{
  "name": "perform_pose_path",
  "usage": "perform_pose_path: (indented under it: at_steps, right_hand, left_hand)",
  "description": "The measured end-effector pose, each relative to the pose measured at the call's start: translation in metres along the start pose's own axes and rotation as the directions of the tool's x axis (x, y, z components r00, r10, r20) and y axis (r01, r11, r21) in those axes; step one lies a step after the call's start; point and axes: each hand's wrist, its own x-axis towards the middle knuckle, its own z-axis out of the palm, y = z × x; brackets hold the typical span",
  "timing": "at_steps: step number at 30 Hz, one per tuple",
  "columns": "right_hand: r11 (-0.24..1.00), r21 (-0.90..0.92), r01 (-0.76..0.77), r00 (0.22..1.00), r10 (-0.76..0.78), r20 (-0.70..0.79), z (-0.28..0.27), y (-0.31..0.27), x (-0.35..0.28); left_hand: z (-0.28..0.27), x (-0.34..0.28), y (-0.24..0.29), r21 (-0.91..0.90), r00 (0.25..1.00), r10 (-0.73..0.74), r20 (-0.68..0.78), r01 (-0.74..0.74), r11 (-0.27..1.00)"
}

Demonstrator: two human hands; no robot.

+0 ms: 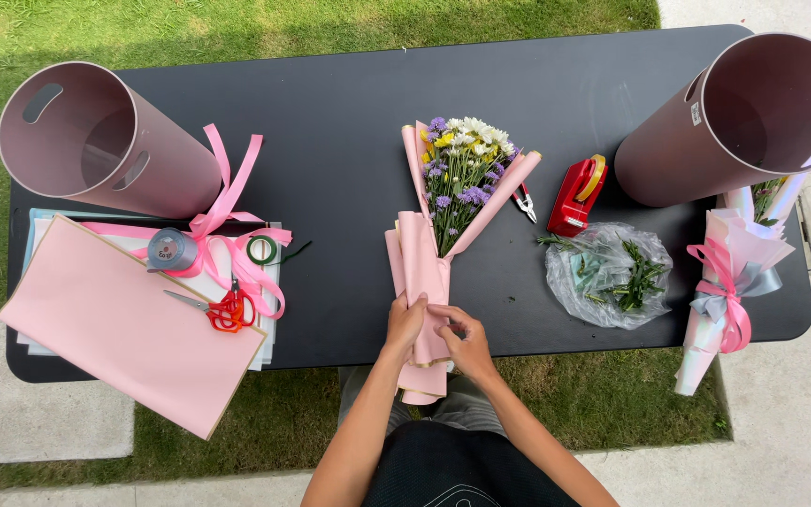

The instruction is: The person folds and adjusts pink paper around a flower bouquet on a table and secures the base of the paper wrapping by hand.

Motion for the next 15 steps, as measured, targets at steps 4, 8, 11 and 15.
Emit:
perform_pose_path:
  at_steps: [4, 8, 11, 15]
  right_hand:
    - [0.961, 0.177, -0.213, 0.93, 0.255, -0.266, -0.001, 0.03, 0.027]
    - [0.867, 0.239, -0.438, 0.878, 0.469, -0.094, -0.006, 0.038, 0.045]
    - [0.867, 0.243, -0.436, 0.893, 0.45, -0.001, -0.006, 0.022, 0.045]
    - [0.777, 0.41, -0.478, 0.878, 0.429, 0.213, -0.003, 0.023, 0.04]
  left_hand:
    - [-0.024, -0.029, 0.022, -0.314, 0.994, -0.096, 0.054, 0.108, 0.943]
    - [-0.044, 0.029, -0.053, -0.583, 0.96, -0.151, 0.235, 0.263, 0.769]
    - [-0.052, 0.053, -0.076, -0.678, 0.925, -0.112, 0.363, 0.344, 0.649]
    - [-0.057, 0.043, -0.062, -0.739, 0.878, -0.058, 0.476, 0.435, 0.515]
